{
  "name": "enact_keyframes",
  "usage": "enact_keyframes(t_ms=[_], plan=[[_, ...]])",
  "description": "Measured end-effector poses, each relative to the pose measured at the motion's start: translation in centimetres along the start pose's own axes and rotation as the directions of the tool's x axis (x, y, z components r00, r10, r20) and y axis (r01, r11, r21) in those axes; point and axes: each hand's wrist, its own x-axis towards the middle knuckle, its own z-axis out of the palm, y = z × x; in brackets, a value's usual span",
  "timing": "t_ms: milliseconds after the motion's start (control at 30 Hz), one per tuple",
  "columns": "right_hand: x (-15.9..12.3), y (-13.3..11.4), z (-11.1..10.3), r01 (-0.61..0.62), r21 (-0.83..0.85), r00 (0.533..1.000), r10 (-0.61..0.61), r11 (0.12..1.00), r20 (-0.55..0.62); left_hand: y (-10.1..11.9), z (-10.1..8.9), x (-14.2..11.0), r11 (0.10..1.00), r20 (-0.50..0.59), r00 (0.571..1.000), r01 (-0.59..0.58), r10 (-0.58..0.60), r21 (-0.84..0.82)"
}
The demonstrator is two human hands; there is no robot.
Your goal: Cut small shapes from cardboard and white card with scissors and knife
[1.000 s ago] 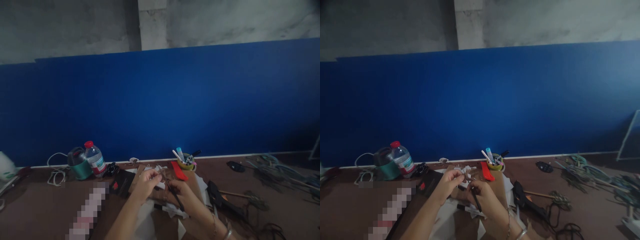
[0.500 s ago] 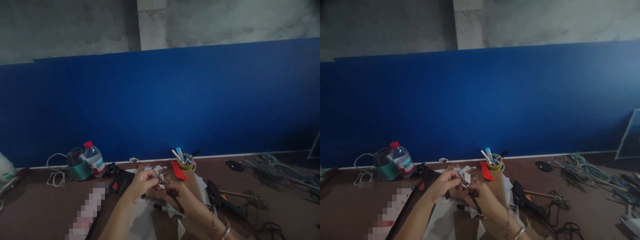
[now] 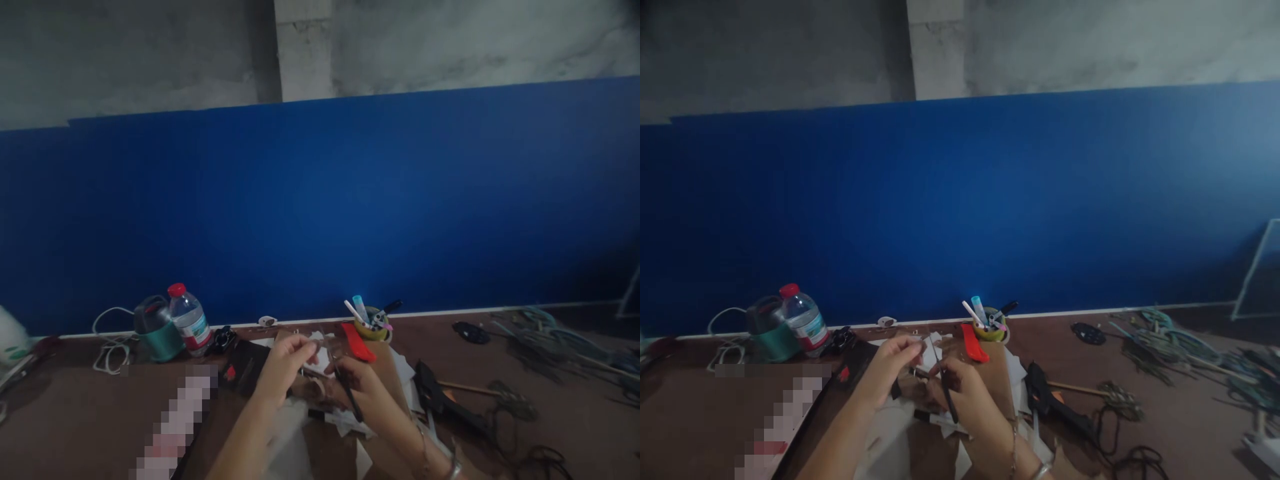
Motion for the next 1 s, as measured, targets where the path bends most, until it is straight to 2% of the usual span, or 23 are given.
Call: enact_keyframes(t_ms=[233, 400, 600, 700, 833, 900, 1000], plan=[[-0.3, -0.3, 0.2, 0.071, -0.040, 0.997, -0.071, 0.997, -0.002, 1.1, 2.1, -1.3, 1.000, -0.090, 0.996, 0.002, -0.004, -0.028], [-0.2, -0.4, 0.1, 0.085, -0.060, 0.996, -0.086, 0.995, -0.008, 1.1, 2.2, -1.3, 0.998, -0.079, 0.996, 0.030, -0.035, -0.064], [-0.2, -0.3, 0.1, 0.100, -0.108, 0.994, -0.104, 0.989, -0.027, 1.1, 2.1, -1.3, 0.998, -0.050, 0.999, 0.011, -0.013, -0.056], [-0.3, -0.1, 0.2, 0.077, -0.102, 0.995, -0.083, 0.992, -0.058, 1.1, 2.0, -1.3, 0.999, -0.061, 0.998, 0.006, -0.009, -0.048], [-0.2, -0.3, 0.2, -0.013, -0.054, 0.999, 0.011, 0.998, -0.043, 0.7, 1.8, -1.1, 0.999, -0.069, 0.998, -0.003, 0.000, -0.041], [-0.2, -0.7, 0.1, -0.046, 0.001, 0.997, 0.046, 0.999, -0.055, 0.3, 1.8, -0.9, 0.997, -0.045, 0.998, 0.032, -0.035, -0.065], [-0.2, -1.7, -0.1, -0.052, 0.087, 0.988, 0.064, 0.995, -0.144, -0.7, 2.0, -0.5, 0.990, 0.008, 0.994, 0.110, -0.110, -0.087]])
